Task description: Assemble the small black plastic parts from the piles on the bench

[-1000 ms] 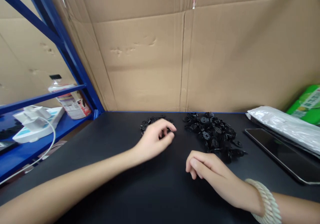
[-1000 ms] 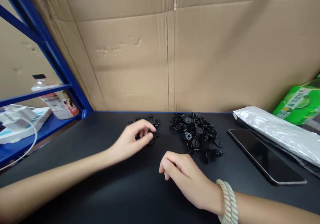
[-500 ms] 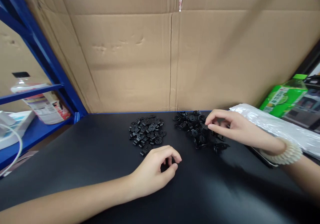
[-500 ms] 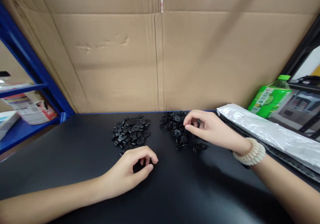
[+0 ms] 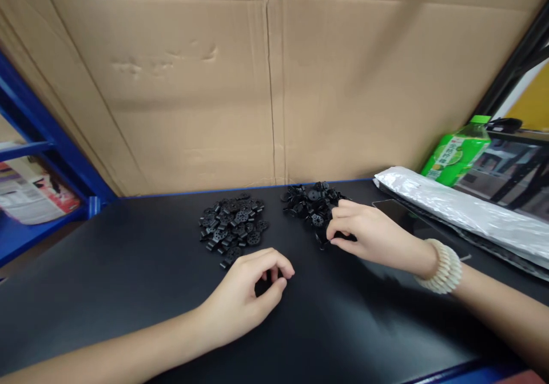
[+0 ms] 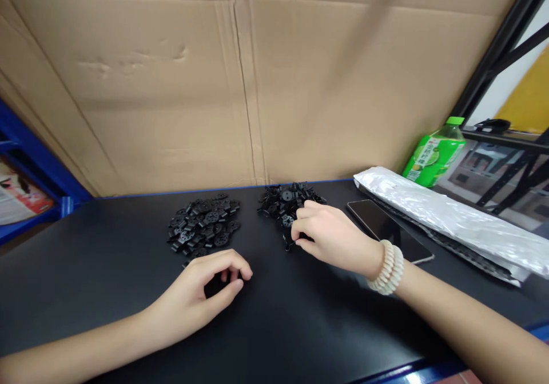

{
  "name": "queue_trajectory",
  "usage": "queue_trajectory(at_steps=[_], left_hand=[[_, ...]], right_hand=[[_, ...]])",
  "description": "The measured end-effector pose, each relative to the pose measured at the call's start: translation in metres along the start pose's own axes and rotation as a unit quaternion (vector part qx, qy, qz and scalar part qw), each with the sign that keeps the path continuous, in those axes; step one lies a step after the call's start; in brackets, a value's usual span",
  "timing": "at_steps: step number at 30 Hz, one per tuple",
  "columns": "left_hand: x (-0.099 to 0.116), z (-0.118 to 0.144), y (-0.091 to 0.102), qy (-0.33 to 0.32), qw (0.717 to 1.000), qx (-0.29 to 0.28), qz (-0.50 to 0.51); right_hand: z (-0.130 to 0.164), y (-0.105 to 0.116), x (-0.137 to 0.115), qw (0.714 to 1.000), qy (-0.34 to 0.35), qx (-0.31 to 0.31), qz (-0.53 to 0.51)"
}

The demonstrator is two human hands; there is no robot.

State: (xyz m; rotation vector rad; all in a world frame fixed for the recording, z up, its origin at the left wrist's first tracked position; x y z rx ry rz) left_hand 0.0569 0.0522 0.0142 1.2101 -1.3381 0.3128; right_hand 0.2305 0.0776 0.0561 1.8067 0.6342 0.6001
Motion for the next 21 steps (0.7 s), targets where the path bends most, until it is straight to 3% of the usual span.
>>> queue_trajectory(at_steps=[3, 6, 8, 13, 18, 21], left_hand=[[-0.003, -0.001, 0.004, 0.026, 0.991, 0.046, 0.12], [-0.006, 0.001, 0.008, 0.046, 0.955, 0.107, 0.271], [-0.007, 0.002, 0.007, 0.05, 0.939, 0.123, 0.318], [-0.007, 0.006, 0.005, 0.067, 0.944, 0.112, 0.304], [-0.003, 0.006, -0.001, 0.066, 0.957, 0.083, 0.271], [-0.001, 0.004, -0.004, 0.06, 0.966, 0.064, 0.244]], right_hand=[[0.001, 0.006, -0.007, 0.995, -0.039, 0.046, -0.084], [0.005, 0.005, -0.019, 0.969, -0.085, 0.081, -0.216], [0.007, -0.001, -0.032, 0.954, -0.081, 0.086, -0.276], [0.007, -0.021, -0.053, 0.924, -0.071, 0.05, -0.373], [0.005, -0.043, -0.053, 0.813, -0.136, -0.001, -0.566], [0.005, -0.049, -0.053, 0.782, -0.163, 0.004, -0.602]])
Point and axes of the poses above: each hand's wrist, its own z-axis away from the middle knuckle, its own y-axis out of the back of the hand, x = y × z, the point moved 7 cm from there along -z, towards the middle knuckle, and after that the axes turned 12 degrees about z, right-handed, at the moved point
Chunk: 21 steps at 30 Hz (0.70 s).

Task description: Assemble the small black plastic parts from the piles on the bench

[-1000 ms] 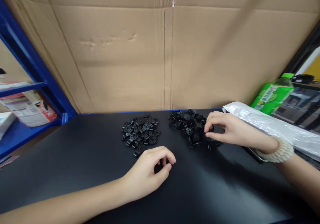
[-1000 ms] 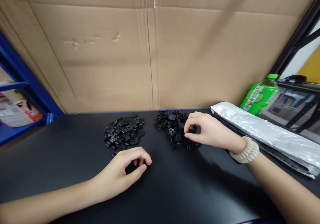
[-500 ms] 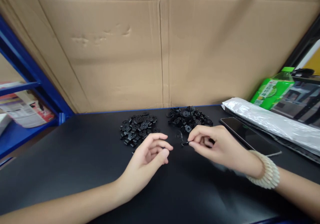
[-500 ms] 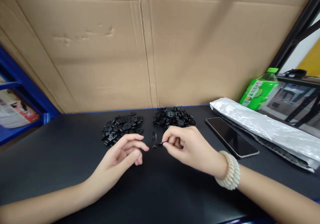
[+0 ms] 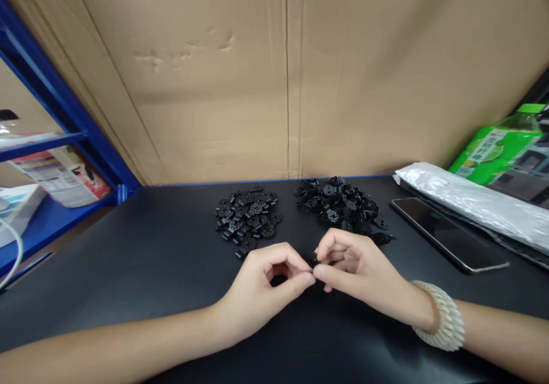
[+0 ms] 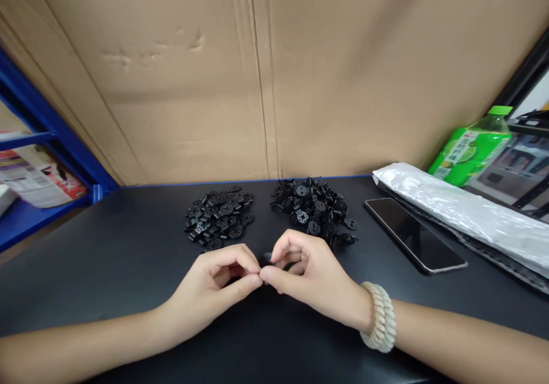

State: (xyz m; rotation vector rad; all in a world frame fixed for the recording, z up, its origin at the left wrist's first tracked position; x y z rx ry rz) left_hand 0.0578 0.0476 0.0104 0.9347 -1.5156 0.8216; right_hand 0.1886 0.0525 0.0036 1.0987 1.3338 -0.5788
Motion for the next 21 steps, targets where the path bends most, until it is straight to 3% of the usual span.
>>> queue_trajectory(at_steps=[5, 11, 21], left_hand=[[-0.003, -0.002, 0.002, 0.022, 0.999, 0.028, 0.004], [-0.003, -0.001, -0.005, 0.03, 0.999, -0.017, 0.018], [-0.002, -0.002, -0.003, 0.034, 0.999, -0.018, 0.034]], right_hand=[[0.001, 0.002, -0.004, 0.998, 0.036, 0.045, 0.022], [0.003, 0.001, -0.009, 0.997, 0.054, 0.04, 0.045], [0.007, 0.002, -0.013, 0.992, 0.071, 0.064, 0.078]])
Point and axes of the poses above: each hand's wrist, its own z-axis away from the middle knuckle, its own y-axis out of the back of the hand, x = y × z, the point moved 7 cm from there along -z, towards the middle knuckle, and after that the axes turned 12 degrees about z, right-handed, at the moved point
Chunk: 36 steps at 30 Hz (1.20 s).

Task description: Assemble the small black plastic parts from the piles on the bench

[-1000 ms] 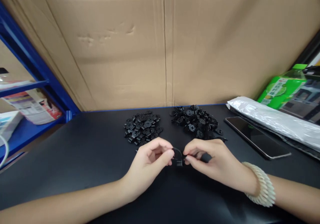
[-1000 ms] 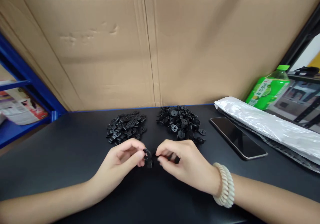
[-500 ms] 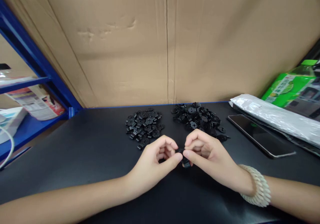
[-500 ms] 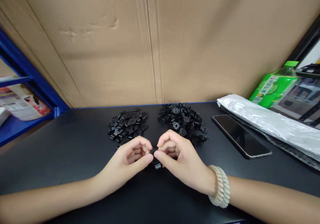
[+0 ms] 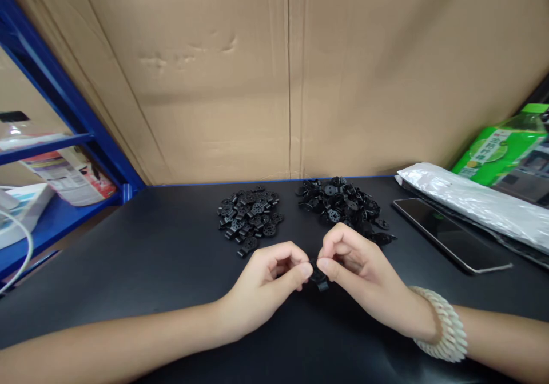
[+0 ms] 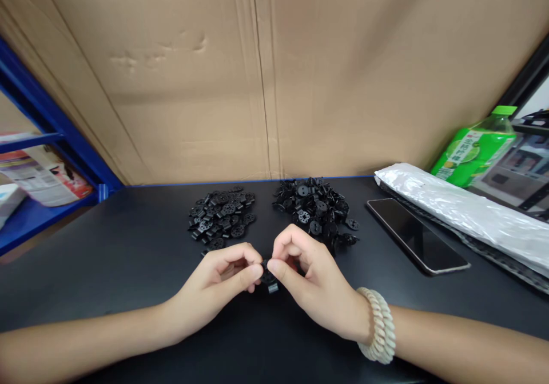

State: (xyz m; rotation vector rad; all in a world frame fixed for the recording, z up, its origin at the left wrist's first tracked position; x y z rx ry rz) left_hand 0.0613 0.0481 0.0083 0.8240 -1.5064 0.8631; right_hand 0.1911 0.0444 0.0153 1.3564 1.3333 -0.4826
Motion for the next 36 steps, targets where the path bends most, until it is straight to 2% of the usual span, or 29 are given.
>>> queue_trajectory(at_steps=[3, 6, 9, 11, 13, 16, 18, 20, 24, 27, 29, 30, 32, 34, 36], left_hand=[[-0.002, 0.0, -0.001, -0.001, 1.0, 0.002, 0.002], [-0.003, 0.002, -0.002, -0.005, 1.0, 0.003, -0.012], [0.01, 0.0, 0.004, -0.029, 0.995, 0.008, -0.093], [0.028, -0.008, 0.019, -0.058, 0.979, 0.022, -0.196], [0.051, -0.018, 0.043, -0.093, 0.94, 0.052, -0.324], [0.072, -0.036, 0.088, -0.094, 0.919, 0.091, -0.373], [0.075, -0.044, 0.113, -0.082, 0.909, 0.103, -0.395], [0.073, -0.049, 0.129, -0.074, 0.9, 0.103, -0.416], [0.068, -0.051, 0.141, -0.087, 0.88, 0.123, -0.45], [0.071, -0.044, 0.129, -0.128, 0.861, 0.163, -0.464], [0.07, -0.035, 0.105, -0.158, 0.856, 0.162, -0.465], [0.067, -0.03, 0.089, -0.171, 0.858, 0.143, -0.463], [0.055, -0.018, 0.05, -0.182, 0.867, 0.069, -0.458], [0.037, -0.004, 0.011, -0.175, 0.881, -0.062, -0.436], [0.022, 0.009, -0.013, -0.159, 0.882, -0.153, -0.415]], right_hand=[[-0.001, -0.001, 0.002, 1.0, -0.012, -0.002, -0.01], [-0.002, -0.005, 0.006, 0.997, -0.042, -0.036, -0.053], [-0.002, -0.009, 0.01, 0.991, -0.063, -0.08, -0.083], [-0.003, -0.009, 0.013, 0.99, -0.071, -0.092, -0.078], [-0.003, -0.008, 0.017, 0.99, -0.084, -0.09, -0.07], [-0.004, -0.007, 0.02, 0.989, -0.098, -0.085, -0.064], [-0.004, -0.008, 0.018, 0.99, -0.095, -0.095, -0.055], [-0.004, -0.009, 0.016, 0.989, -0.091, -0.107, -0.039], [-0.004, -0.009, 0.014, 0.989, -0.085, -0.117, -0.023], [-0.003, -0.009, 0.014, 0.99, -0.082, -0.118, -0.014], [-0.003, -0.009, 0.014, 0.99, -0.079, -0.114, -0.007], [-0.003, -0.008, 0.012, 0.991, -0.075, -0.111, -0.004], [-0.005, -0.002, 0.006, 0.993, -0.057, -0.099, 0.011], [-0.009, 0.012, -0.004, 0.997, -0.02, -0.067, 0.045], [-0.015, 0.036, -0.015, 0.994, 0.022, -0.005, 0.105]])
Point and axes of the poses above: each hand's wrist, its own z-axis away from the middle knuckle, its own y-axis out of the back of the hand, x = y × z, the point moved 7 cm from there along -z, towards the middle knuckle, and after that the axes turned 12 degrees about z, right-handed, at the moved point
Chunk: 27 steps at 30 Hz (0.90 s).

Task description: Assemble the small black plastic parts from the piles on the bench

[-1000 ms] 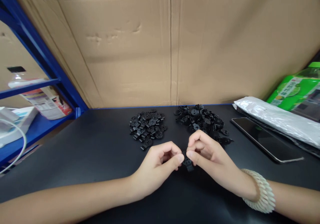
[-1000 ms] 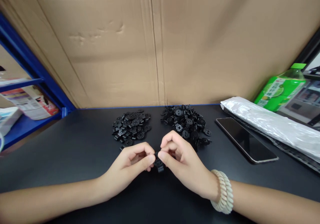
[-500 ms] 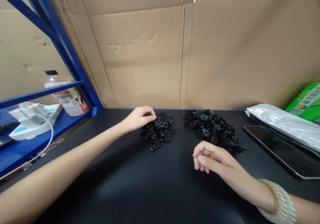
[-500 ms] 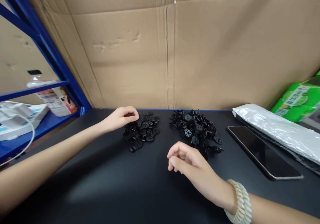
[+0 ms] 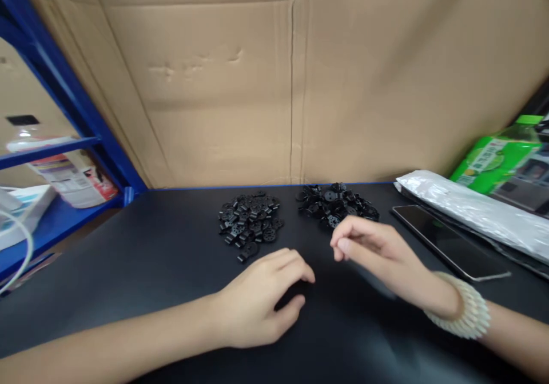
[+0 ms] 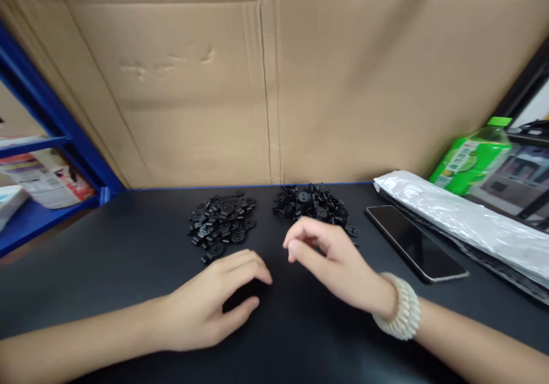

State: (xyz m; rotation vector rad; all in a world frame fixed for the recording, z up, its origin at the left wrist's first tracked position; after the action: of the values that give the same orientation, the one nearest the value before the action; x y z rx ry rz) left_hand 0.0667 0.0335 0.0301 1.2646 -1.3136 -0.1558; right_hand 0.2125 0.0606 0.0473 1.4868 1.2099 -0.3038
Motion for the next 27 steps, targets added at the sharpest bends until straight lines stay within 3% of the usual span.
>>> queue_trajectory(at_steps=[2, 5, 9, 13, 17, 22, 27], left_hand=[[0.003, 0.003, -0.012, -0.005, 0.999, -0.026, 0.024], [-0.002, 0.004, -0.013, 0.001, 0.999, -0.017, 0.04], [-0.003, 0.003, -0.013, -0.007, 0.999, -0.022, 0.024], [-0.001, 0.004, -0.013, -0.014, 0.999, -0.027, 0.011], [0.0, 0.004, -0.015, -0.02, 0.999, -0.029, 0.006], [-0.001, 0.004, -0.015, -0.023, 0.999, -0.028, 0.007], [-0.001, 0.004, -0.013, -0.008, 0.998, -0.006, 0.055]], right_hand=[[-0.007, 0.032, 0.001, 0.995, 0.016, 0.075, 0.07], [-0.017, 0.078, 0.018, 0.974, 0.003, 0.151, 0.167], [-0.025, 0.111, 0.061, 0.936, -0.078, 0.126, 0.318], [-0.028, 0.11, 0.087, 0.929, -0.111, 0.074, 0.345], [-0.029, 0.1, 0.087, 0.934, -0.107, 0.052, 0.337], [-0.027, 0.108, 0.074, 0.933, -0.098, 0.1, 0.332], [-0.018, 0.109, 0.046, 0.942, -0.079, 0.213, 0.248]])
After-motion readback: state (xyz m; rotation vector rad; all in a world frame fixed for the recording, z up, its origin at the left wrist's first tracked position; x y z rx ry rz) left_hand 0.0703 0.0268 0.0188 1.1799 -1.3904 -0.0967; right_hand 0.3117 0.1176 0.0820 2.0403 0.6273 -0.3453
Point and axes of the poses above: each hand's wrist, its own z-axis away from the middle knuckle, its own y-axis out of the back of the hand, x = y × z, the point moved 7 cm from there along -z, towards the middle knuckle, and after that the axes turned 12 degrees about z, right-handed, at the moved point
